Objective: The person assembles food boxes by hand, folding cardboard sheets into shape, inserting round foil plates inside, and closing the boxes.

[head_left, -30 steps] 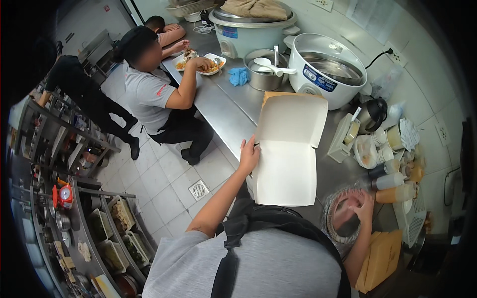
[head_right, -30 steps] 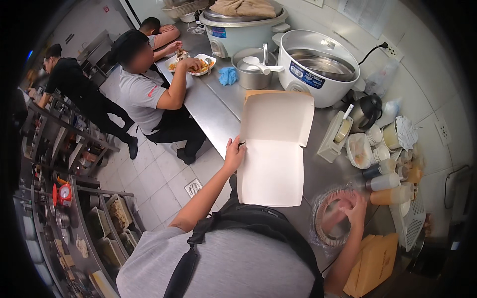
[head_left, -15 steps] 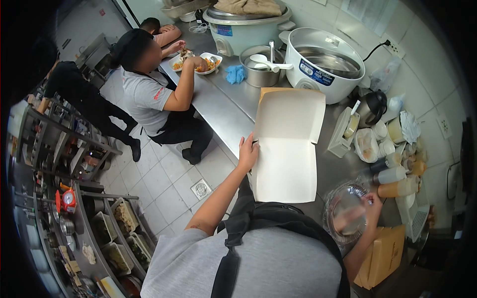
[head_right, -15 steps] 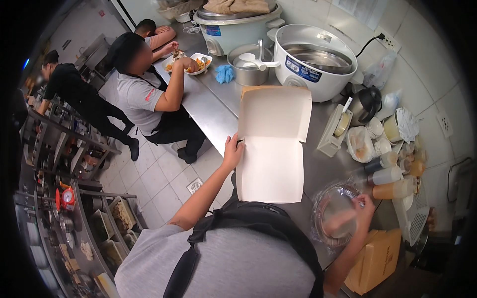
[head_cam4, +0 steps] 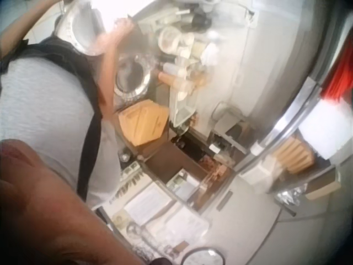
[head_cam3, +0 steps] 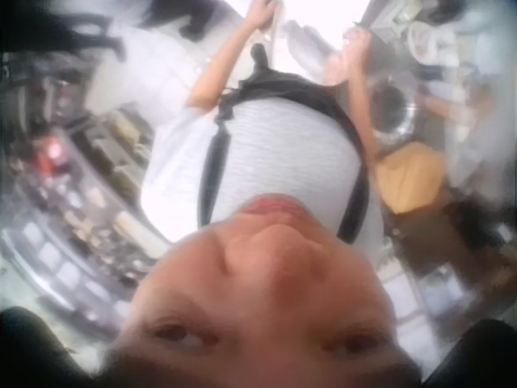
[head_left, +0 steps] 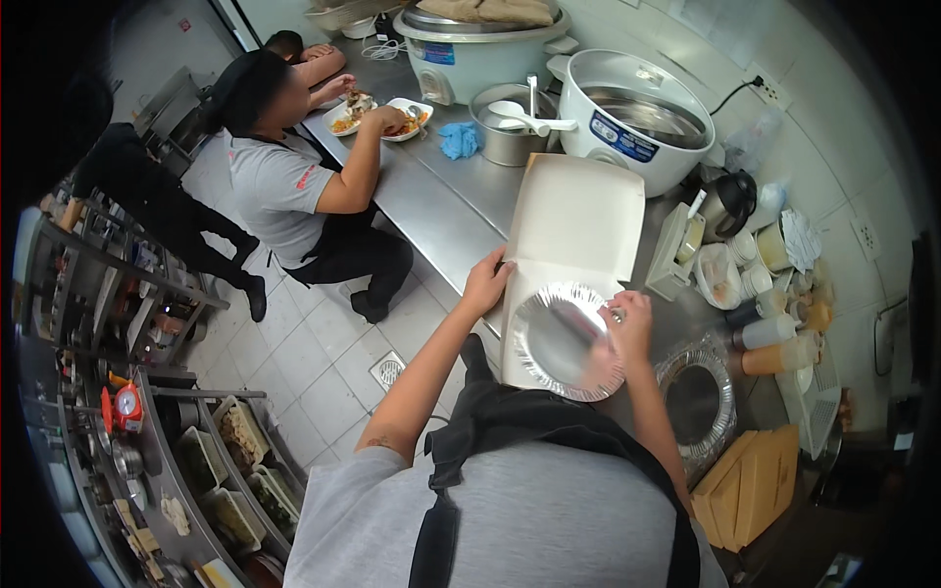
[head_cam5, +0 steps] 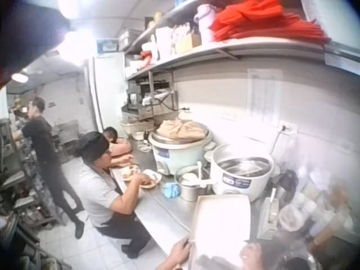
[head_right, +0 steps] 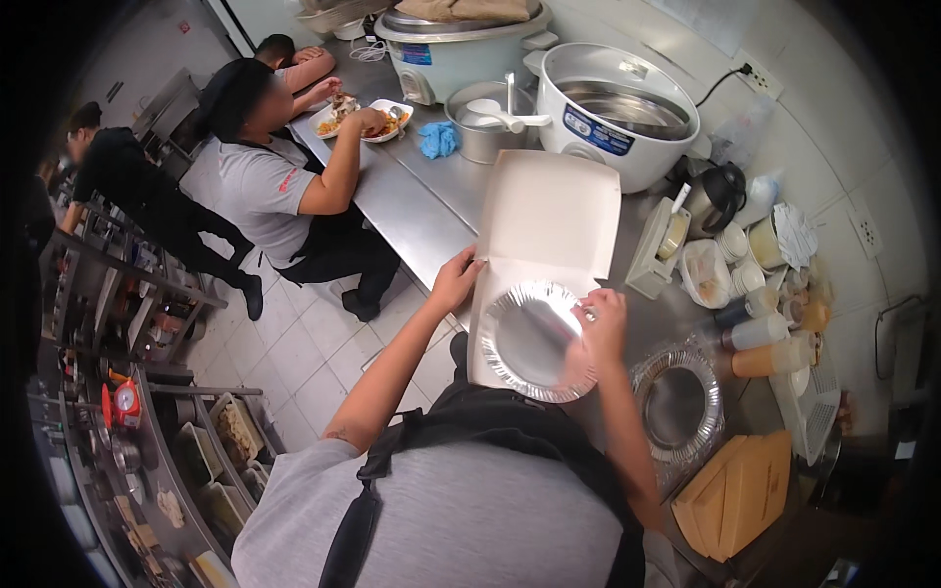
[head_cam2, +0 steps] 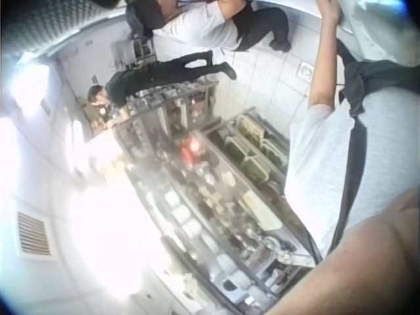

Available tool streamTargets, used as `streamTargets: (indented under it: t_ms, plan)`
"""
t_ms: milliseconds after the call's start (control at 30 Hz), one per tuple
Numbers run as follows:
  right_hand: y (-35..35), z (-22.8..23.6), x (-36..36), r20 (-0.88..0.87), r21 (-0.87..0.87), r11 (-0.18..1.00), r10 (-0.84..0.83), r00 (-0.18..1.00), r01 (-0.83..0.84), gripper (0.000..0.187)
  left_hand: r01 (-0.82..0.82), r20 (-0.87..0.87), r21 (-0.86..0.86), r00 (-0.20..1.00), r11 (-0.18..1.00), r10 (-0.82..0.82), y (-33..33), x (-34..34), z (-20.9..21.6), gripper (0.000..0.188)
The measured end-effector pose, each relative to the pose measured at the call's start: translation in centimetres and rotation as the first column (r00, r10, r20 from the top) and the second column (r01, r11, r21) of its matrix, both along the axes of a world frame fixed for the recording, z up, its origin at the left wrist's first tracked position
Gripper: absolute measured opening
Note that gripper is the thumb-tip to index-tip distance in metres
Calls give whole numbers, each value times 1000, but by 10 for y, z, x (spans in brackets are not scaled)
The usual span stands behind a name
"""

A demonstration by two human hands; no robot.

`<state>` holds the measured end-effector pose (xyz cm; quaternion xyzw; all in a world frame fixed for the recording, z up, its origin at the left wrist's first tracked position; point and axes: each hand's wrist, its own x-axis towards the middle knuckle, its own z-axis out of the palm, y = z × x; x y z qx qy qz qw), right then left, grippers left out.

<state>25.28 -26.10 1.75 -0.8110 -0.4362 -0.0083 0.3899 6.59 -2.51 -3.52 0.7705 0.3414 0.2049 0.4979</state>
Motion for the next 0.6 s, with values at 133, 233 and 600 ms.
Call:
streamTargets:
  t_ms: [133, 233, 600]
  plan:
    - [14, -12, 1, 113, -44, 999, 13, 994, -8, 66, -122, 123, -37, 984, 992, 125, 21, 1, 10, 50]
    - [36, 0, 22, 175, 3, 995, -99, 980, 100, 95, -159, 67, 9, 985, 987, 158, 36, 4, 18, 54]
    - [63, -55, 94, -461, 39, 983, -139, 876, 177, 29, -155, -92, -77, 985, 985, 147, 38, 55, 62, 35]
